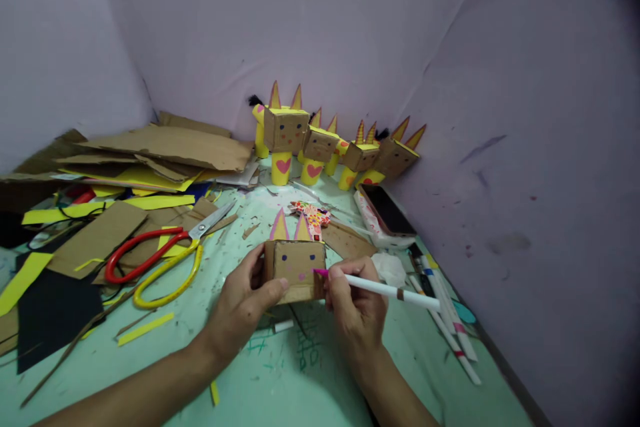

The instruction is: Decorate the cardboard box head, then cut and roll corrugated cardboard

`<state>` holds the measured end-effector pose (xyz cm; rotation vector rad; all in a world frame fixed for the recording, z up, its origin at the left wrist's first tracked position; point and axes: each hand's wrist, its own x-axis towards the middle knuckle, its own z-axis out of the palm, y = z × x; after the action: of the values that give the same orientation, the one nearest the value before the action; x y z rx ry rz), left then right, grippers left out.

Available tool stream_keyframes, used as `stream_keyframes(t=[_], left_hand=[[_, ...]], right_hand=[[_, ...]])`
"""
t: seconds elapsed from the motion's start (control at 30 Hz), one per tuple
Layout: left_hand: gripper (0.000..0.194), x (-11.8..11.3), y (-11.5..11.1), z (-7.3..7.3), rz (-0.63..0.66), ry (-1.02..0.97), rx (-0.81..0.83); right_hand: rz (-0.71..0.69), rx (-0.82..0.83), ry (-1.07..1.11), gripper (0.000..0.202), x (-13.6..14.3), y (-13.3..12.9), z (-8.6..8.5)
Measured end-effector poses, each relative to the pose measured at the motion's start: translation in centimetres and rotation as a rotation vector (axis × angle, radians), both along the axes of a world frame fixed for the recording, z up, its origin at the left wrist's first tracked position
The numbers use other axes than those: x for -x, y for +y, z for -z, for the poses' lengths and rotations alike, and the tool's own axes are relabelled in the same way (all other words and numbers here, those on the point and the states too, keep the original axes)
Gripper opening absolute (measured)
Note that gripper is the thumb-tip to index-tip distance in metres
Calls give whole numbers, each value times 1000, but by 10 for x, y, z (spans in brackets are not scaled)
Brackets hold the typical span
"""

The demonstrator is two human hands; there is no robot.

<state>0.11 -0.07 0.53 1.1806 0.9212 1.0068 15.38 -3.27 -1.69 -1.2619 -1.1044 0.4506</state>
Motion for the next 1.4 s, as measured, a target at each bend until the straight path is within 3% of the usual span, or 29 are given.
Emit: stream_keyframes(t=[0.63,0.97,1.2,1.4], left_hand=[[49,0,1,3,14,-35,-28],[55,0,1,5,29,-56,-11],[53,1,-1,4,16,-33,-33],[47,0,-1,2,28,-47,-43]], right_hand=[[15,-48,-115,21,4,-1,-11],[7,-257,-213,9,8,-6,-20],[-42,-147,-264,12,15,-3,-18],[-73,-155,-298,14,12,-2,-17]])
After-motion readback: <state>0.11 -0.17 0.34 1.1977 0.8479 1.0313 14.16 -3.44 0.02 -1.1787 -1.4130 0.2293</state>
